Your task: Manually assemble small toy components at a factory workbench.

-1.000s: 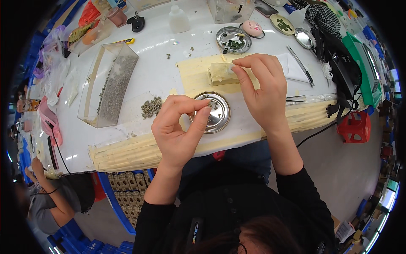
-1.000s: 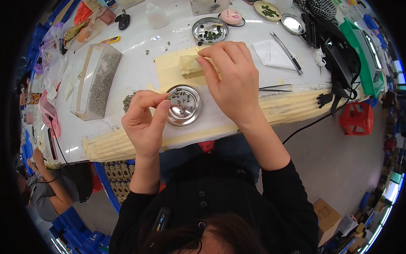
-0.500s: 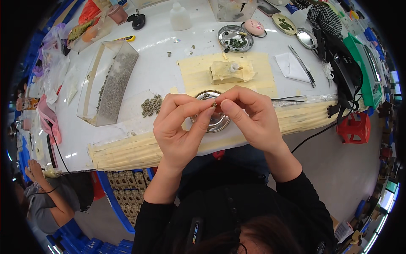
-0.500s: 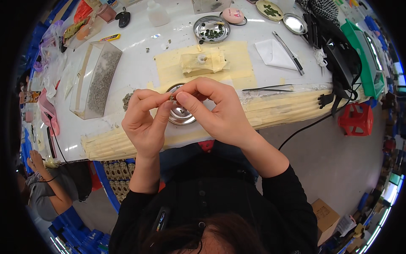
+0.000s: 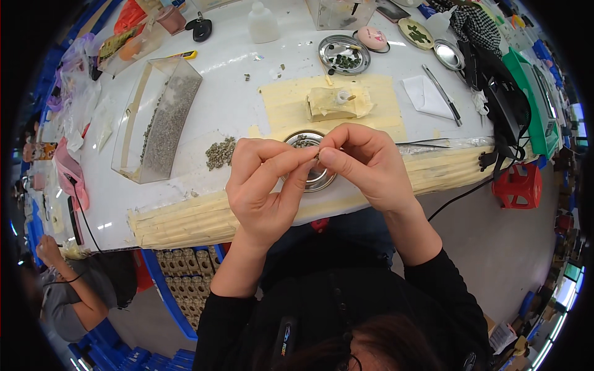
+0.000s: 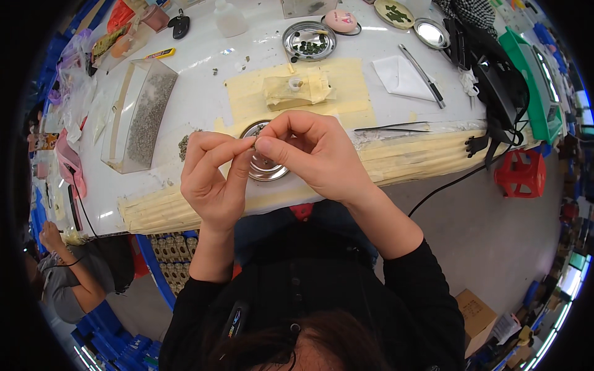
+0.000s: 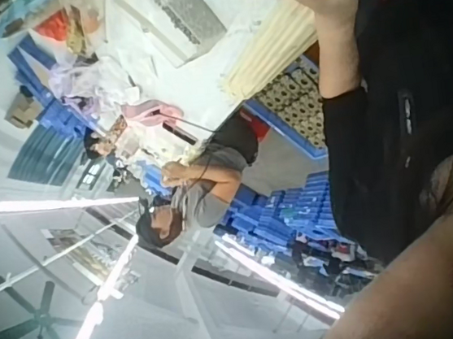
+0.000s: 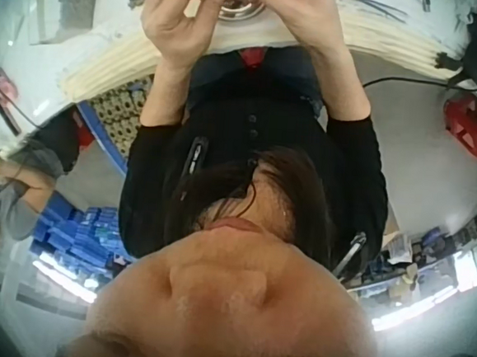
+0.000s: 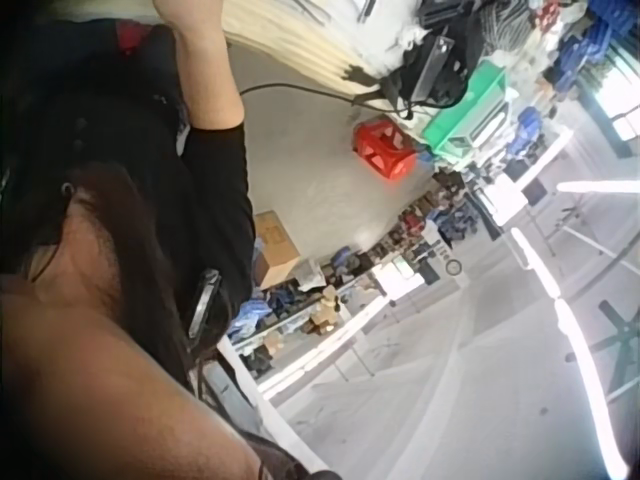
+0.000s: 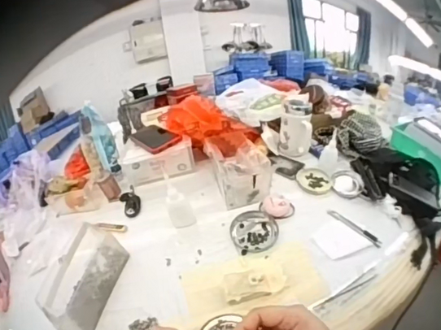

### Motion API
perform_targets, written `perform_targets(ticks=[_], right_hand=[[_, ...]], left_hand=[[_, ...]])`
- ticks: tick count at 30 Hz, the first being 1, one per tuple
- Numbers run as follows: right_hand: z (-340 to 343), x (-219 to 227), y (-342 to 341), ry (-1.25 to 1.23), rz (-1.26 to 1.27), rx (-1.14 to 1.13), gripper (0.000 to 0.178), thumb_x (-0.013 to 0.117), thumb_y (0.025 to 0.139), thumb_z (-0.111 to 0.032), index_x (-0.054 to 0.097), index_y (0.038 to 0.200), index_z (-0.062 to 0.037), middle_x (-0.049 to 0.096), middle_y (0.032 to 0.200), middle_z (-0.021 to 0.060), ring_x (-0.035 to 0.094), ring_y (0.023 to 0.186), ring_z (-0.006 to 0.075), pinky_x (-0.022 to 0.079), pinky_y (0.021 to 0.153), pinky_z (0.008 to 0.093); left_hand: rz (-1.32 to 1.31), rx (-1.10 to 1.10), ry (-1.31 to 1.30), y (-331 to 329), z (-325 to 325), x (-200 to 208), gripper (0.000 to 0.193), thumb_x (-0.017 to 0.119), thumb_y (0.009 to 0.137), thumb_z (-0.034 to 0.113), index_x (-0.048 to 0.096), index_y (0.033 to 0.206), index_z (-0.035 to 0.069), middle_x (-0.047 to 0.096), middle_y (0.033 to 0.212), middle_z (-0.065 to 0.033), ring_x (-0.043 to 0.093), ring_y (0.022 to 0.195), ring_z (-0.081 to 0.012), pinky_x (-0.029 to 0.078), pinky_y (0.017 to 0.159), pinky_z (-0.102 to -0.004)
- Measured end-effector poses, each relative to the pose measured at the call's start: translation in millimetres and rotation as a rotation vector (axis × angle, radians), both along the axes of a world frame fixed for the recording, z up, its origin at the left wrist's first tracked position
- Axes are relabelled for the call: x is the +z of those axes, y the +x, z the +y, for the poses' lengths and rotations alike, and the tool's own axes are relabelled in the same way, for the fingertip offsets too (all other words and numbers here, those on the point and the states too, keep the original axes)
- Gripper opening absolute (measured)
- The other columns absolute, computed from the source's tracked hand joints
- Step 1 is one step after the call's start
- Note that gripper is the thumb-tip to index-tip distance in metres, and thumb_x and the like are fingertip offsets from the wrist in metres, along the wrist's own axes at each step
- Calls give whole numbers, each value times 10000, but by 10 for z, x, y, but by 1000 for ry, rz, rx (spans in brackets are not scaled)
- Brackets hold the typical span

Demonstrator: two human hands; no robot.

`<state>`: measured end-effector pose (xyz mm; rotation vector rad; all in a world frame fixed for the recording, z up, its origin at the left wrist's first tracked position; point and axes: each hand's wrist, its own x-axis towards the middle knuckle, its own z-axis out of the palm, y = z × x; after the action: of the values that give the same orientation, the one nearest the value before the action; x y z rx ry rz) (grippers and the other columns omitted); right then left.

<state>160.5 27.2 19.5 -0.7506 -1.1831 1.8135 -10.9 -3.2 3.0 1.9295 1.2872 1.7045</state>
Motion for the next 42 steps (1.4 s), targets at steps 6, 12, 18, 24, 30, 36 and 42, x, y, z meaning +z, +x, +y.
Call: perform_targets(ticks=[6,12,18,24,30,36,42], right_hand=[[28,-47,15,-147,90,103,155,681,929,-150,640,980,-10,646,856,6,589,774,58,480,702,207],[11,-43,1,-144,114,108,156,687,925,-155,623,971,-20,638,849,-1,586,780,56,478,709,211],[34,4,23,-128,37,109,155,681,929,-157,620,967,-20,627,835,-7,579,771,55,474,706,213],[29,-12,56,-105,27,153,159,666,941,-171,618,963,-20,607,822,-17,545,744,50,454,683,209],[30,8,64,-69,-7,123,144,662,936,-145,613,952,-11,605,839,-9,558,765,56,462,699,213],[-31,-35,18,250,-188,-147,110,666,893,-57,611,950,19,628,853,18,594,781,80,488,727,233],[-36,-154,-20,447,-263,-283,120,700,833,-8,628,925,17,645,849,52,618,762,104,500,709,245]], left_hand=[[-33,-57,-15,-21,0,15,252,786,712,-14,761,943,84,634,806,2,526,741,-159,391,664,-278],[-32,-59,10,-13,1,20,243,779,719,-16,759,938,88,635,814,4,526,744,-163,392,675,-283],[131,55,103,12,-10,12,257,781,700,-11,742,936,81,630,836,-6,536,756,-182,397,689,-294],[185,56,133,21,-18,-5,242,777,699,-3,724,922,76,623,841,-13,543,763,-190,399,693,-299],[265,113,185,45,-7,-11,240,776,694,7,718,918,72,607,831,-13,541,767,-198,403,699,-313],[359,173,180,73,22,-23,239,766,697,14,709,923,69,594,846,-17,540,796,-208,400,716,-322],[358,181,161,83,20,-55,258,766,692,15,707,937,69,590,852,-20,539,801,-212,396,725,-332]])
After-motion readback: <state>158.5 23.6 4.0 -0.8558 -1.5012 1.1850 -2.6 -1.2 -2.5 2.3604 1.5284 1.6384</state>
